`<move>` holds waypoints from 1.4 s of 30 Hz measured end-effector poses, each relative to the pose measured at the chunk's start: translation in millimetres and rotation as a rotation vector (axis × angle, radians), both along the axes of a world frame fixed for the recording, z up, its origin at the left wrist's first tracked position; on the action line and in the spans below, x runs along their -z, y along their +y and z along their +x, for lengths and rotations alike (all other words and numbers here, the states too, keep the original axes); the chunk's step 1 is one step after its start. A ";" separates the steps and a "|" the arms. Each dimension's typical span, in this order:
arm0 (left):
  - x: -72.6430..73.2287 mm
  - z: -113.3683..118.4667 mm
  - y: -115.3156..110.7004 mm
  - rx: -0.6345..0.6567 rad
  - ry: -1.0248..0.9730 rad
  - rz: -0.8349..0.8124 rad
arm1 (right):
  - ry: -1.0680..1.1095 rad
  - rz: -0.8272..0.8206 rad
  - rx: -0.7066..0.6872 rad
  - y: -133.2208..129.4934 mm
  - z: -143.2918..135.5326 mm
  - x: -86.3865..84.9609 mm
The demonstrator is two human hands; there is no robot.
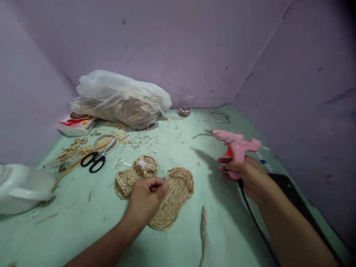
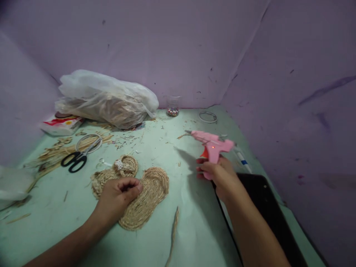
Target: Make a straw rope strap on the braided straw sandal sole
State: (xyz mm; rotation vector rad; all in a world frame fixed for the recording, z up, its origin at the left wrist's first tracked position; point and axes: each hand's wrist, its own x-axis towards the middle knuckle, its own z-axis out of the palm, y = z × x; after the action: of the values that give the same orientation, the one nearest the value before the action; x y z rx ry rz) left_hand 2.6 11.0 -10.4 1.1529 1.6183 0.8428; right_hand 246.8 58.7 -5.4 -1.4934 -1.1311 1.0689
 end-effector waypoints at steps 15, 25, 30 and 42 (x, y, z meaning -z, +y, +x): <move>-4.5 -1.3 -1.0 0.008 0.042 0.006 | -0.204 0.059 -0.463 -106.5 -38.8 12.9; -1.7 -1.4 -2.6 0.049 0.083 0.024 | -0.286 0.145 -0.532 -104.1 -42.8 20.1; -2.0 -1.1 -5.2 0.038 0.115 0.072 | -0.289 0.129 -0.543 -105.3 -41.2 22.5; -3.5 0.8 -6.4 0.037 0.176 0.092 | -0.295 0.097 -0.534 -106.6 -39.3 24.0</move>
State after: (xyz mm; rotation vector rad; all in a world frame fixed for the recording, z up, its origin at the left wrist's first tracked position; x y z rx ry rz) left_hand 3.4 4.7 -6.9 1.3497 1.7100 0.8174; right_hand 207.6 -48.0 -29.4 -1.3312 -1.8339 1.1419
